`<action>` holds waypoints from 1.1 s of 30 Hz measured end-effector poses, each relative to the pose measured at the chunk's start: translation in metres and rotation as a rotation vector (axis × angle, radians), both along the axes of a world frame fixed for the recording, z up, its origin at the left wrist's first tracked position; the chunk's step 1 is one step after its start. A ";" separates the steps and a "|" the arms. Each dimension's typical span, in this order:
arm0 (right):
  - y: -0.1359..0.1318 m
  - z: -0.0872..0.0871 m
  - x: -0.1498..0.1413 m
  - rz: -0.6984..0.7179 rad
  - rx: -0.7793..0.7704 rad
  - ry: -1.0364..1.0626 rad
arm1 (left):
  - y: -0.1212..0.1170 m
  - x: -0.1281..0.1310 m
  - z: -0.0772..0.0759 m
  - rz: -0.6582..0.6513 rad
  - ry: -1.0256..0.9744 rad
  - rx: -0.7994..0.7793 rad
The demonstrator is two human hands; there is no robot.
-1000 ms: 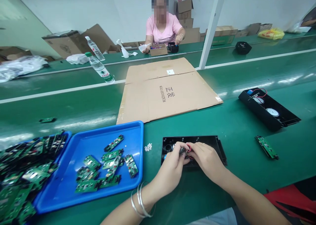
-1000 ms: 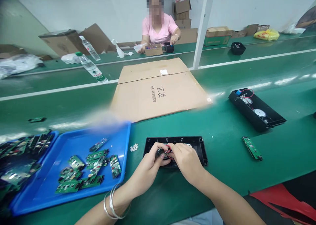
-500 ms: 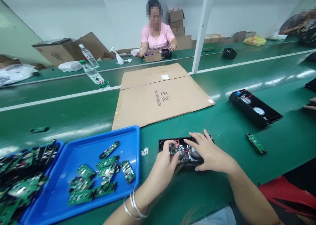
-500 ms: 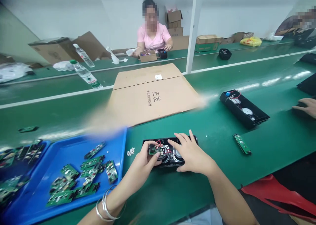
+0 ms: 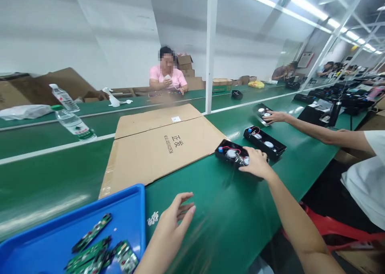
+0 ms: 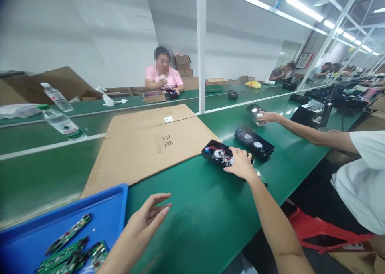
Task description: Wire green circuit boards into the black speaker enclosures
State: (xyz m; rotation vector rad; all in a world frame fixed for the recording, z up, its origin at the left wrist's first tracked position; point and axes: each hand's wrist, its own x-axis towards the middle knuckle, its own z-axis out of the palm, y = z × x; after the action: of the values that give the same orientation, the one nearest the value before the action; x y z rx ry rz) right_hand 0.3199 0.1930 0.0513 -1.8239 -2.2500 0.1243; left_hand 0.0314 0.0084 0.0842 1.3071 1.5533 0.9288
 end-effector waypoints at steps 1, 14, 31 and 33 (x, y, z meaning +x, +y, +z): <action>0.011 -0.002 0.006 -0.075 0.002 -0.002 | -0.001 0.000 0.002 -0.011 0.011 0.005; 0.087 -0.022 0.040 -0.428 -0.058 0.032 | -0.007 -0.008 0.012 -0.079 0.048 0.085; 0.074 -0.027 0.002 -0.244 0.203 -0.022 | -0.038 -0.012 0.035 0.016 0.004 0.315; 0.056 -0.029 -0.014 -0.167 0.269 0.004 | -0.062 -0.014 0.040 0.092 -0.082 0.502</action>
State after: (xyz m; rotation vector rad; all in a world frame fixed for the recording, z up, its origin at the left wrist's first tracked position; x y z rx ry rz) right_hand 0.3055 0.2494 0.0221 -1.8488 -1.9882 -0.1948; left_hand 0.0175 -0.0534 0.1243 1.5220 1.3718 1.4796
